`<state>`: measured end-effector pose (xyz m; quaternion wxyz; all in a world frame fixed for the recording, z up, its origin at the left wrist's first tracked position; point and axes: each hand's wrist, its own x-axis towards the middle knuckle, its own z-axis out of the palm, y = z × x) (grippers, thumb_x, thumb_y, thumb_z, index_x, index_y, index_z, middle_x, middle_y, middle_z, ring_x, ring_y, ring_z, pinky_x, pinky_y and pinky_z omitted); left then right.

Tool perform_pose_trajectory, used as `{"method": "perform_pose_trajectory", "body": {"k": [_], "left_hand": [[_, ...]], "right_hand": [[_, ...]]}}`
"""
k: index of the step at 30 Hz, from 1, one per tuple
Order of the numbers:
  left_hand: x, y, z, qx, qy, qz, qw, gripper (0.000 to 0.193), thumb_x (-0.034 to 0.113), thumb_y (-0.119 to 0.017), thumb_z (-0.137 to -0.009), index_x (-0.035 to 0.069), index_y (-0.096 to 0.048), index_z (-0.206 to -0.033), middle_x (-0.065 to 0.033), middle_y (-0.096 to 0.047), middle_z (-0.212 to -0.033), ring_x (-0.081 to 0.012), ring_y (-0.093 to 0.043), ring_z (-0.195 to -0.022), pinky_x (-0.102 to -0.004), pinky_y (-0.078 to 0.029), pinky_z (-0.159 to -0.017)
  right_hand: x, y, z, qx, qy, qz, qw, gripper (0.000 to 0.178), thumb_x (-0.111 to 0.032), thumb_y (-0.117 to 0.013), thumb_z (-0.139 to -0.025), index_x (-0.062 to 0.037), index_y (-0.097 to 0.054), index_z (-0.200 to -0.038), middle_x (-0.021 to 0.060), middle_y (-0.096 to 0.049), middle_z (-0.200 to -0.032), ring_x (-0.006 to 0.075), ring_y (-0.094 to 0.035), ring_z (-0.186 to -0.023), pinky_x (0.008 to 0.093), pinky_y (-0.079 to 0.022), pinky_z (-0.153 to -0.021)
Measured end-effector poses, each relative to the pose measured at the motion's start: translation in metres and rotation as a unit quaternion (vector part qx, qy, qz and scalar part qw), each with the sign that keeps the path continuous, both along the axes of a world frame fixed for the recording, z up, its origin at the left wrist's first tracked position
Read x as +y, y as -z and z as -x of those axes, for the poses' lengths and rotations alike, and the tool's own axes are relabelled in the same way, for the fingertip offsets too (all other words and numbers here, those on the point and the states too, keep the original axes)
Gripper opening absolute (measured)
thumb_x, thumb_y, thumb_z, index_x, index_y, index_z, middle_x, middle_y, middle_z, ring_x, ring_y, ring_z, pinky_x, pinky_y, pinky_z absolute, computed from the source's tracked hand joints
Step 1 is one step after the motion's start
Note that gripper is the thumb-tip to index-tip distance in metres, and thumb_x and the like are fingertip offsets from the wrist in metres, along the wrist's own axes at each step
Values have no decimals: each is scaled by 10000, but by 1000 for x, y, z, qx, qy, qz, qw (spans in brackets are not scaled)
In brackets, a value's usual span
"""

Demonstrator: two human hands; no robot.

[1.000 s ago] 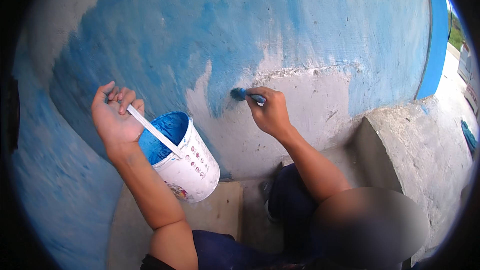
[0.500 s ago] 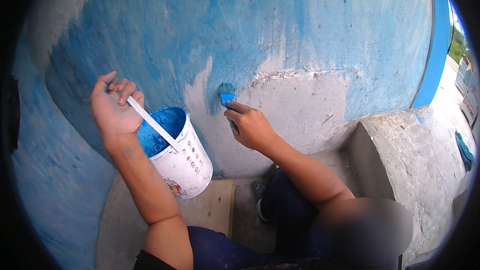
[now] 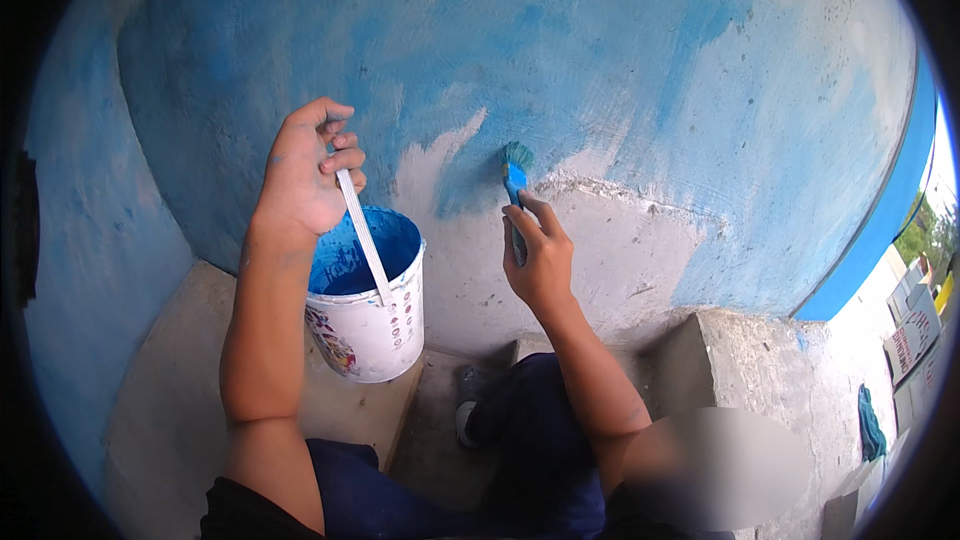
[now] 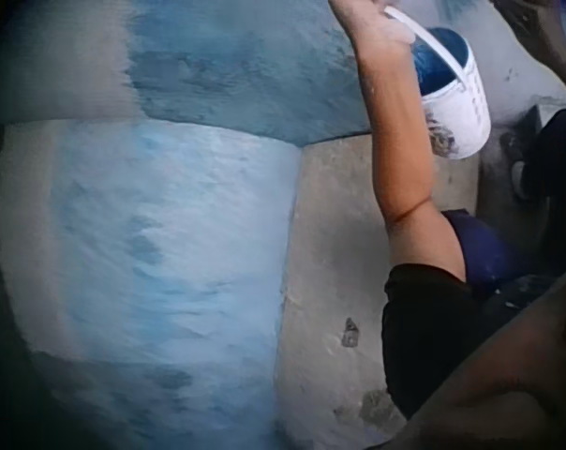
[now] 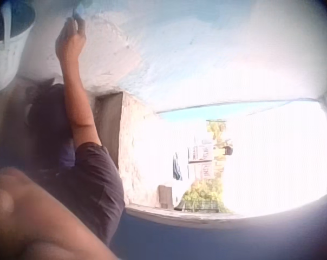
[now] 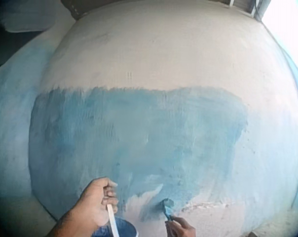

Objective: The person applies blue paint to a wall using a brush, dipping the brush into a bucket of paint.

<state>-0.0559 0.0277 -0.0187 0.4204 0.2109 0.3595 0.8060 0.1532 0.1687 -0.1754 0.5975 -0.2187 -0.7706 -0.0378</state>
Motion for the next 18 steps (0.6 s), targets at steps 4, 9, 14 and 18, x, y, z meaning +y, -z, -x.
{"method": "perform_pose_trajectory", "body": {"k": [4, 9, 14, 18], "left_hand": [[1, 17, 21, 4, 55, 75, 996, 231, 199, -668, -855, 158, -446, -805, 34, -431, -707, -52, -296, -468, -255, -257, -574], [7, 42, 44, 17, 94, 141, 985, 255, 252, -675, -844, 170, -443, -777, 36, -434, -700, -54, -278, -451, -251, -271, -582], [11, 82, 73, 70, 141, 183, 971, 260, 279, -684, -835, 161, -459, -780, 28, -462, -711, -49, -265, -432, -244, -295, -569], [19, 113, 89, 82, 158, 248, 952, 258, 253, -674, -867, 129, -464, -783, -1, -488, -704, -46, -259, -419, -204, -257, -438]], "right_hand": [[5, 21, 25, -125, -166, 119, 971, 167, -13, -715, -853, -10, -733, -1020, 189, -714, -1061, 397, -707, -897, 410, -579, -768], [20, 11, 22, -61, -132, 137, 980, 181, 31, -708, -867, 24, -729, -1046, 204, -725, -1062, 379, -721, -917, 386, -576, -776], [27, -36, 19, 110, 30, -98, 989, 212, 28, -694, -899, -16, -715, -1105, 193, -697, -1204, 360, -717, -1045, 394, -586, -828], [12, -15, 35, -11, 6, -35, 999, 174, -2, -691, -905, -17, -725, -1075, 194, -701, -1172, 380, -704, -1050, 417, -579, -847]]}}
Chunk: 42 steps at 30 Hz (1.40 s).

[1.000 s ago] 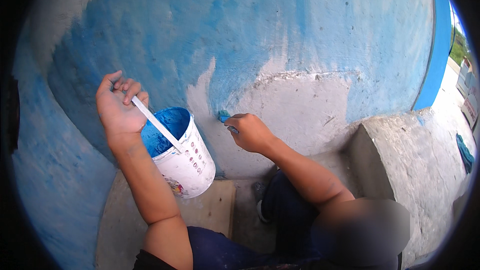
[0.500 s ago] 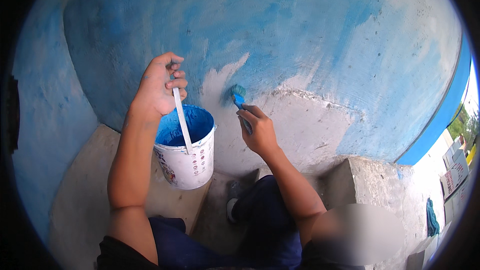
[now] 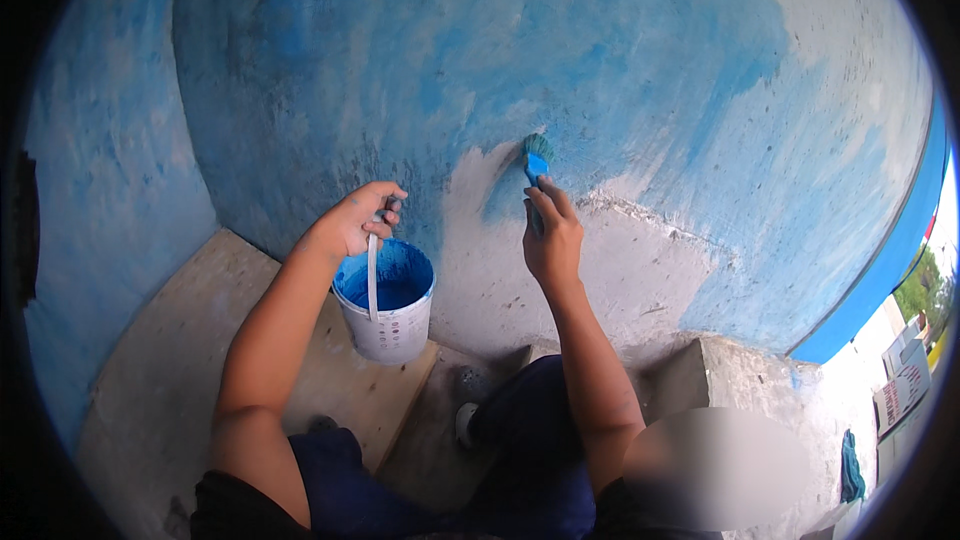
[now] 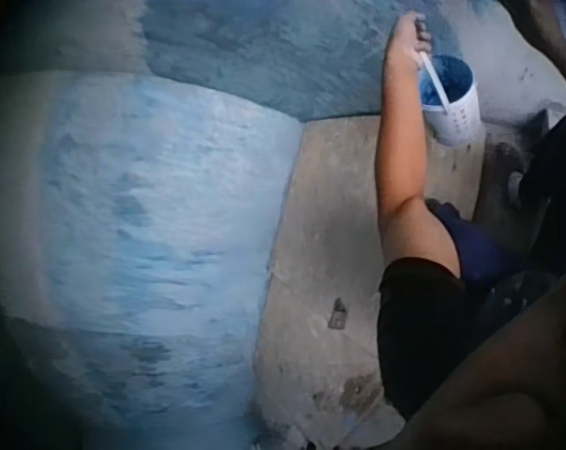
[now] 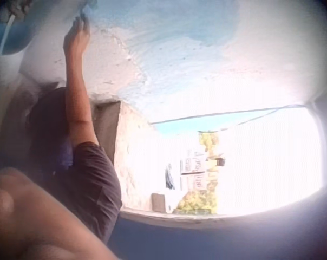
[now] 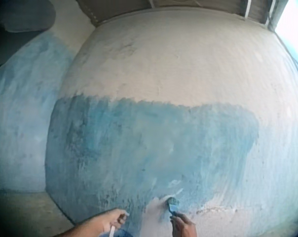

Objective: The person applies blue paint to a wall using a brush, dipping the brush into a bucket of paint.

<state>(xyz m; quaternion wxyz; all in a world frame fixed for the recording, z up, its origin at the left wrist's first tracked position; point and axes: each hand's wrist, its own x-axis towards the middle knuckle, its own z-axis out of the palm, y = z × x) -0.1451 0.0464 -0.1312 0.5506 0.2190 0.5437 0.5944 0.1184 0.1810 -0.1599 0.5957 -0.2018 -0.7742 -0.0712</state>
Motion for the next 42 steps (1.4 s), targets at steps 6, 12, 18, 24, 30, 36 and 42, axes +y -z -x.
{"method": "perform_pose_trajectory", "body": {"k": [6, 12, 18, 24, 30, 36, 42], "left_hand": [[36, 71, 47, 16, -10, 117, 993, 283, 260, -649, -909, 122, -452, -759, 12, -418, -616, -58, -201, -404, -218, -198, -387], [32, 127, 69, 150, 45, 197, 968, 270, 308, -636, -927, 103, -496, -820, 29, -389, -612, -66, -224, -433, -266, -160, -419], [30, 197, 121, 170, 157, 291, 928, 299, 363, -560, -990, 95, -548, -857, 43, -349, -619, -69, -200, -444, -269, -183, -413], [55, 202, 107, 296, 194, 353, 866, 365, 431, -533, -1000, 86, -639, -944, -39, -586, -796, -121, -496, -571, -310, -415, -533], [68, 209, 100, 364, 258, 365, 817, 468, 468, -467, -1021, 92, -679, -1201, -157, -573, -1394, -165, -461, -722, -518, -406, -790], [81, 205, 94, 360, 253, 348, 828, 433, 394, -478, -1034, 63, -666, -1240, -145, -611, -1293, -136, -395, -566, -412, -404, -616], [82, 204, 79, 350, 241, 358, 831, 408, 355, -539, -1012, 55, -653, -1262, -87, -570, -1007, -120, -350, -543, -327, -303, -527]], "right_hand": [[-1, 42, 29, -233, -112, 153, 954, 167, -26, -678, -888, -35, -724, -1048, 167, -702, -1153, 390, -691, -1007, 450, -573, -822], [6, -30, 21, 72, -6, -66, 995, 157, 43, -672, -908, 6, -717, -1054, 194, -700, -1177, 340, -726, -993, 388, -581, -809], [-5, 81, 53, -101, -6, 44, 994, 248, 31, -656, -850, -61, -703, -1077, 179, -648, -1271, 372, -631, -1205, 459, -576, -867], [6, 93, 48, -185, -114, 194, 957, 202, -19, -678, -871, -83, -740, -1052, 121, -717, -1129, 375, -710, -914, 434, -575, -780], [14, -1, 40, 64, -58, -16, 996, 206, 23, -703, -891, -41, -735, -1084, 154, -727, -1134, 306, -738, -972, 347, -577, -777], [9, 85, 67, -90, -11, 7, 996, 365, 88, -657, -800, -60, -692, -1131, 182, -630, -1322, 378, -611, -1250, 449, -586, -912], [3, 131, 67, -212, -93, 235, 944, 212, -14, -667, -880, -43, -729, -1081, 164, -707, -1172, 401, -698, -948, 449, -576, -816]]}}
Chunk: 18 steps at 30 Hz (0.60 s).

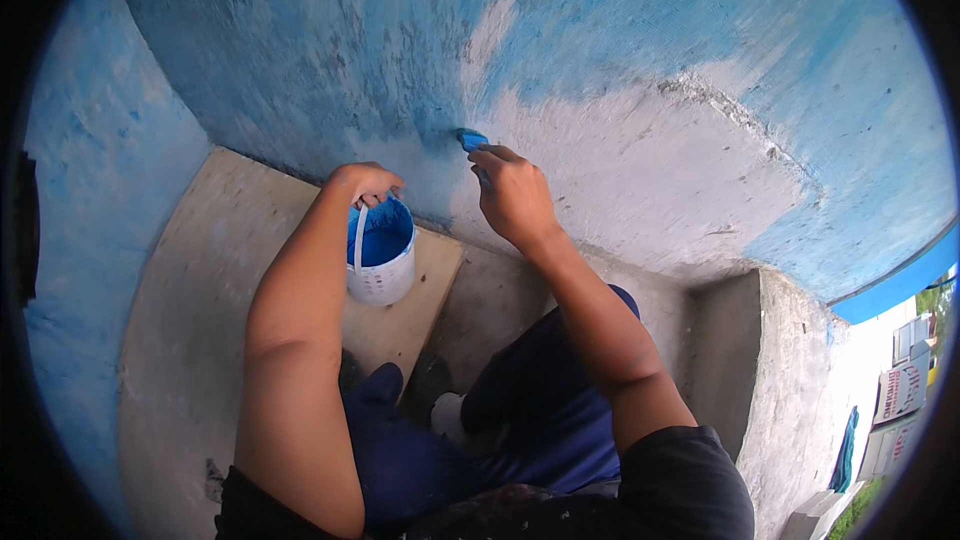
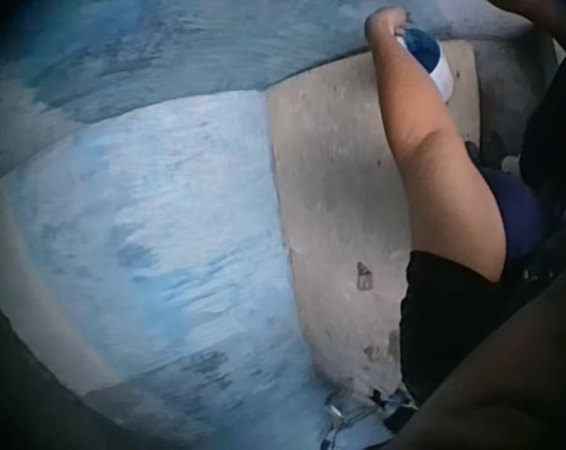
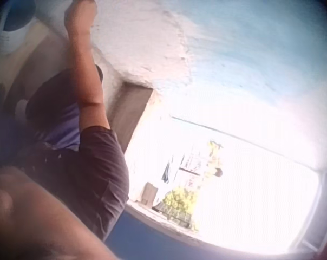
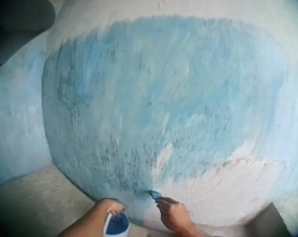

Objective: The person applies blue paint to a wall using a brush, dipping the brush into a bucket of paint.

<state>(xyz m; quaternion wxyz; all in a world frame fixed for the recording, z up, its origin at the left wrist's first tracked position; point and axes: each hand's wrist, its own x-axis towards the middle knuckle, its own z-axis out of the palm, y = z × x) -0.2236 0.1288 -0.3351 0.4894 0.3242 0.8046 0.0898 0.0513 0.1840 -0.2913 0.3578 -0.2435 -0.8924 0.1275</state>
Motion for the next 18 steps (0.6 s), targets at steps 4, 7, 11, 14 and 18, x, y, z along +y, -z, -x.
{"method": "perform_pose_trajectory", "body": {"k": [4, 7, 11, 14, 18], "left_hand": [[-11, 17, 12, -55, -5, 50, 997, 394, 357, -529, -1025, 68, -624, -1274, -37, -515, -861, -117, -366, -541, -318, -282, -525], [-13, 17, 12, -84, -10, 65, 994, 387, 369, -516, -1038, 78, -605, -1277, -7, -475, -770, -115, -391, -543, -313, -266, -524], [-11, 21, 11, -106, -7, 75, 991, 380, 380, -511, -1047, 89, -591, -1278, 5, -463, -722, -119, -423, -547, -311, -265, -522], [-10, 16, 11, -102, -5, 79, 992, 363, 376, -519, -1046, 94, -590, -1264, 1, -487, -715, -122, -454, -554, -305, -287, -516], [-25, 30, 27, -97, -17, 74, 992, 345, 363, -536, -1038, 95, -588, -1250, -34, -598, -775, -123, -514, -572, -294, -338, -509]], "right_hand": [[-9, -72, 1, 174, 8, -55, 983, 174, 19, -696, -877, 2, -729, -1047, 189, -724, -1110, 388, -719, -940, 395, -577, -785], [-9, -106, 3, 292, 54, -228, 927, 174, 34, -703, -874, -1, -721, -1043, 175, -722, -1120, 360, -732, -923, 380, -580, -754], [-17, -84, 4, 215, 56, -144, 964, 162, 17, -704, -874, 1, -722, -1034, 176, -724, -1081, 354, -730, -916, 390, -574, -771], [-24, -73, 3, 169, 4, -20, 985, 143, 1, -711, -870, 11, -730, -1011, 177, -733, -988, 332, -722, -840, 371, -552, -732], [-30, -66, 9, 217, -12, 58, 974, 139, -28, -722, -882, 17, -734, -1013, 158, -730, -900, 235, -683, -741, 318, -513, -679]]}}
